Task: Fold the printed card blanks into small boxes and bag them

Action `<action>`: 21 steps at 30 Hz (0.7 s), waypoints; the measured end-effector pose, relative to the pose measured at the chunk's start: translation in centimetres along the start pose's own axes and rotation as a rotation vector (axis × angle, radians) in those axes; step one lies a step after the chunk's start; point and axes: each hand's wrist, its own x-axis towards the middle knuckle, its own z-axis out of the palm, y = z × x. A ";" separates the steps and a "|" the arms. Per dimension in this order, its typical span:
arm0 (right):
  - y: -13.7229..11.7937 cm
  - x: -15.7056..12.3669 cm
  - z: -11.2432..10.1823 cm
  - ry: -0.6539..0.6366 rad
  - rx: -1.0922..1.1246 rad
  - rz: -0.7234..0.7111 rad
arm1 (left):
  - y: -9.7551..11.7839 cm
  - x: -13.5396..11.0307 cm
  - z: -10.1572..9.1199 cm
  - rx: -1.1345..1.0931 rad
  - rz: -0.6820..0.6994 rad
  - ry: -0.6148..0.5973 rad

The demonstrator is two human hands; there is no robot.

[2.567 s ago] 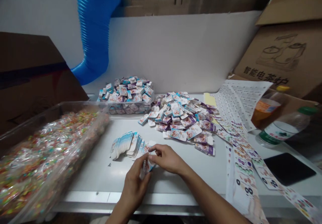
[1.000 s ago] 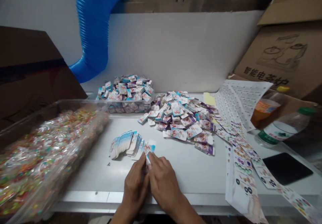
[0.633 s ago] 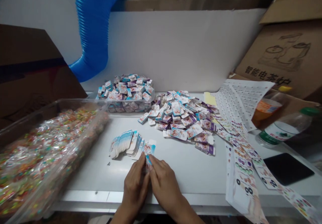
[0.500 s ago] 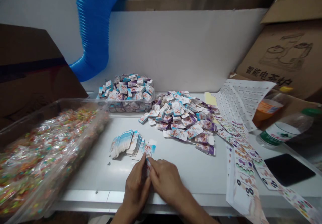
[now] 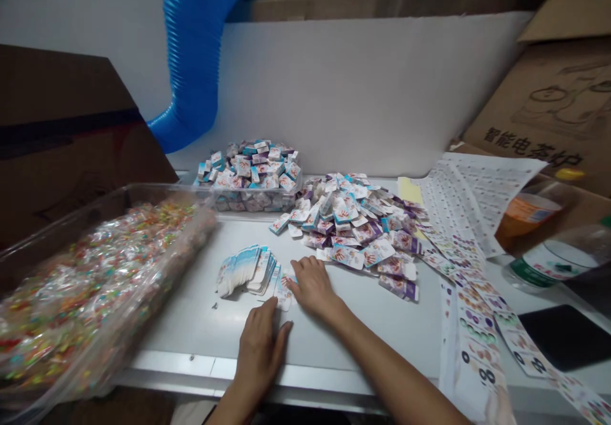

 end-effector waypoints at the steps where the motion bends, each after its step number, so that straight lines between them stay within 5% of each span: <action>1: 0.2 0.0 0.0 -0.004 0.019 0.027 | 0.0 0.1 -0.1 -0.003 -0.002 -0.012; 9: 1.6 -2.4 -0.4 -0.035 0.180 0.050 | 0.0 0.2 -0.6 -0.090 -0.012 -0.068; 14: 2.2 -4.4 -1.0 -0.029 0.552 0.147 | 0.3 -0.5 -1.3 -0.245 -0.024 -0.003; 18: 1.0 -5.0 -2.6 -0.006 0.685 0.214 | 1.2 0.6 -2.4 -0.039 0.007 0.062; 21: -0.6 -5.2 -3.9 0.032 0.673 0.174 | 1.8 2.2 -3.0 0.066 0.074 -0.067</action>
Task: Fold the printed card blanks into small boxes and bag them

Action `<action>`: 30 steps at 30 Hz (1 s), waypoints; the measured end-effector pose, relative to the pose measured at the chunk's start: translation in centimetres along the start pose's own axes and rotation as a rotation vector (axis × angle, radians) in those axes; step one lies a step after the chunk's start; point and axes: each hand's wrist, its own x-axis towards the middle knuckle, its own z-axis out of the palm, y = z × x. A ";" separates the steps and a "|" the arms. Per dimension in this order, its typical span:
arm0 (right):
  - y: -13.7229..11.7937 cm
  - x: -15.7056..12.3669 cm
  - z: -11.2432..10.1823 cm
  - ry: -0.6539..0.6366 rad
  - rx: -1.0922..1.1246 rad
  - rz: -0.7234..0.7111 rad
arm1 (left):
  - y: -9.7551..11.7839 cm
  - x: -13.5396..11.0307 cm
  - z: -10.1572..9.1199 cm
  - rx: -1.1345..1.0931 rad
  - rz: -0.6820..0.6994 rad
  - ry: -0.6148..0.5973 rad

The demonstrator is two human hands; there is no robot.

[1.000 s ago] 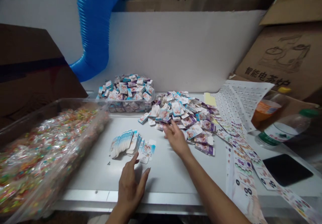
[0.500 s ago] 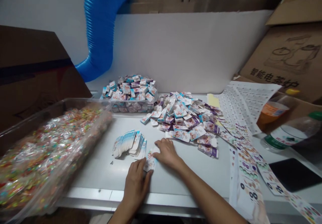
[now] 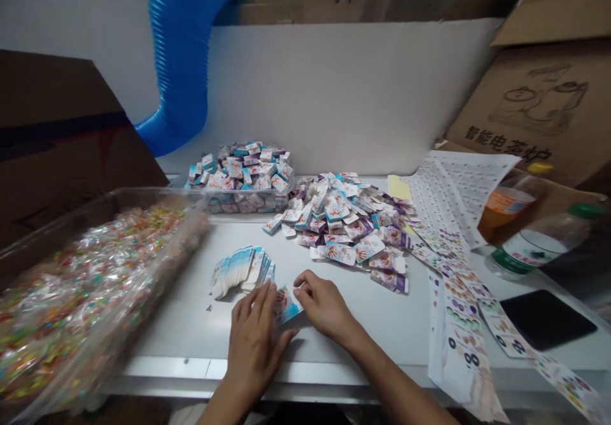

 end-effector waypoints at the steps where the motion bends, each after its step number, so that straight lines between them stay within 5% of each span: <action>1: -0.5 -0.1 0.0 -0.010 0.005 -0.017 | 0.0 0.5 -0.2 -0.017 0.014 -0.057; 3: -1.0 -0.2 0.0 -0.039 0.043 -0.024 | 0.0 1.2 -0.3 -0.075 0.002 -0.114; 7: -0.4 0.1 0.0 -0.137 0.095 0.020 | 0.2 1.7 -0.1 -0.141 0.036 -0.025; 12: -0.5 0.4 -0.3 -0.122 -0.129 -0.003 | 0.9 1.3 0.6 -0.164 0.080 0.047; 18: -1.6 0.4 -1.1 -0.045 -0.134 -0.057 | 1.0 1.1 0.1 -0.395 -0.027 -0.099; 25: -0.2 -1.5 0.8 -0.105 0.731 0.016 | 0.8 1.1 0.7 -0.455 -0.171 0.116; 30: -0.3 -2.5 3.5 0.058 0.943 0.103 | 0.9 0.9 1.2 -0.408 -0.130 0.139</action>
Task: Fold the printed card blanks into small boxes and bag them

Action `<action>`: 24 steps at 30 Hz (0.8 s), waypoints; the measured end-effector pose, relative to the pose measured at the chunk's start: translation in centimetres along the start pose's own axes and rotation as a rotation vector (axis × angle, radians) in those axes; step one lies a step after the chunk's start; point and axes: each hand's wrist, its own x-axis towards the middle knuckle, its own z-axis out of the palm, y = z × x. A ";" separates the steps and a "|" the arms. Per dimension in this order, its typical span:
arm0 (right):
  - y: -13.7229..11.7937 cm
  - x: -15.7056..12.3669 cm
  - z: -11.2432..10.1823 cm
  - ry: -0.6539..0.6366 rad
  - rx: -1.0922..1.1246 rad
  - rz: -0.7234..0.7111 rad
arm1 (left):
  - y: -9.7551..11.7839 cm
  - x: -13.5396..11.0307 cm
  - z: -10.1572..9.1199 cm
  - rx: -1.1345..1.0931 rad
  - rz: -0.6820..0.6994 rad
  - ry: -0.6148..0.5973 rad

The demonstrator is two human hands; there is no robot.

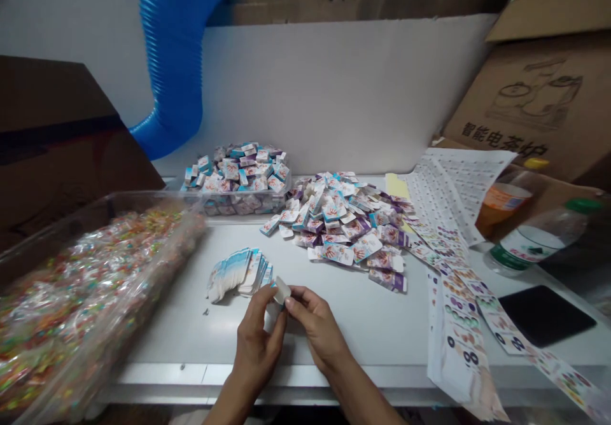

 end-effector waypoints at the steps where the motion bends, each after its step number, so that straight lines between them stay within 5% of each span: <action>1: 0.1 -0.1 0.4 0.029 -0.020 -0.023 | -0.1 -0.1 0.1 0.008 0.021 -0.001; 5: 0.2 -0.5 1.3 0.180 -0.346 -0.154 | -0.4 -0.4 0.3 0.073 0.134 -0.006; 9: 0.4 -0.9 1.4 0.170 -0.670 -0.329 | -0.5 -0.7 0.3 0.093 0.164 -0.023; 16: -0.2 -0.5 1.0 0.196 -0.818 -0.180 | -1.1 -1.0 0.4 0.198 0.231 0.041; 20: -1.0 -1.1 1.1 0.095 -1.261 -0.406 | -1.5 -1.0 0.8 0.224 0.324 0.106; 24: -0.3 -2.1 1.3 0.026 -1.452 -0.577 | -1.5 -1.3 0.7 0.215 0.333 0.091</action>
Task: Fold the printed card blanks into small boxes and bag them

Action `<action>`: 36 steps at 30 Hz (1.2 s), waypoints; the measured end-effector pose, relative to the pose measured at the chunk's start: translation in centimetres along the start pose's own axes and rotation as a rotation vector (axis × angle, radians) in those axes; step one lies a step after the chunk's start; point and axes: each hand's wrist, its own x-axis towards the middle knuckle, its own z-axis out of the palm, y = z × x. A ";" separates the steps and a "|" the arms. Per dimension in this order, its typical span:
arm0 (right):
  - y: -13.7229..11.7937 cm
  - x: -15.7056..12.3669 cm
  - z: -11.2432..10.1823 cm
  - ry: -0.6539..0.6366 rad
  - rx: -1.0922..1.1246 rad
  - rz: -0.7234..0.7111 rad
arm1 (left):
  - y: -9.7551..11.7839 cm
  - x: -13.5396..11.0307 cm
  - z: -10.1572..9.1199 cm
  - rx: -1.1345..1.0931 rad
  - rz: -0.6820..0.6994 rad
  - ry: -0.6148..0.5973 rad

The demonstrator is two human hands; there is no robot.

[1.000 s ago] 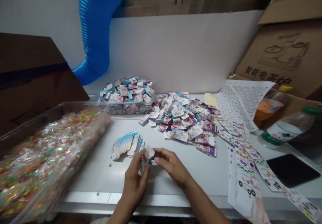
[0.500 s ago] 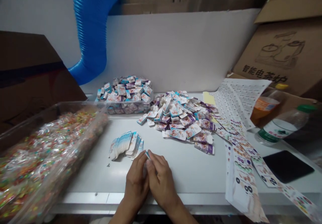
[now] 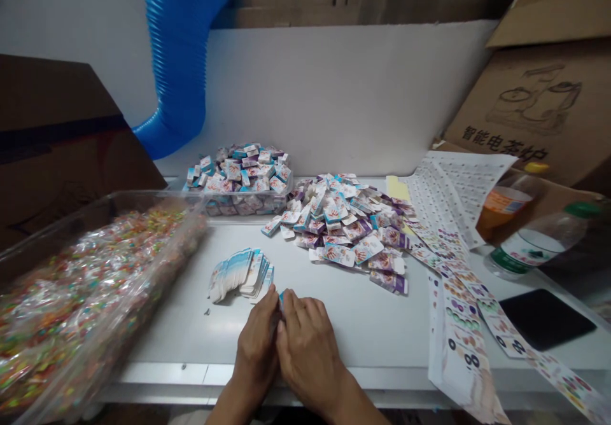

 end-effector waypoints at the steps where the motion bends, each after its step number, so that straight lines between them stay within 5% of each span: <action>1: 0.0 -0.3 0.3 0.001 -0.017 -0.001 | 0.0 -0.1 -0.1 -0.003 -0.003 -0.014; 10: 1.5 1.5 -0.7 -0.244 0.252 0.140 | 0.3 0.1 -0.5 -0.027 -0.100 -0.071; 18: 0.7 0.9 0.5 -0.160 0.087 0.062 | 0.3 -0.1 -0.5 -0.036 -0.169 -0.080; 22: 3.5 3.7 -1.6 -0.276 0.419 0.176 | 0.3 0.0 -1.1 -0.029 -0.185 -0.096; 26: 7.0 7.6 -1.9 0.130 0.907 0.565 | 0.2 0.2 -1.3 0.027 -0.262 -0.032; 32: 6.0 9.8 4.9 -0.280 0.312 0.145 | -1.3 0.3 -1.2 0.158 -0.277 0.007; 36: 4.1 9.3 6.8 -0.360 0.064 -0.007 | -4.3 1.3 -2.4 0.338 -0.275 -0.111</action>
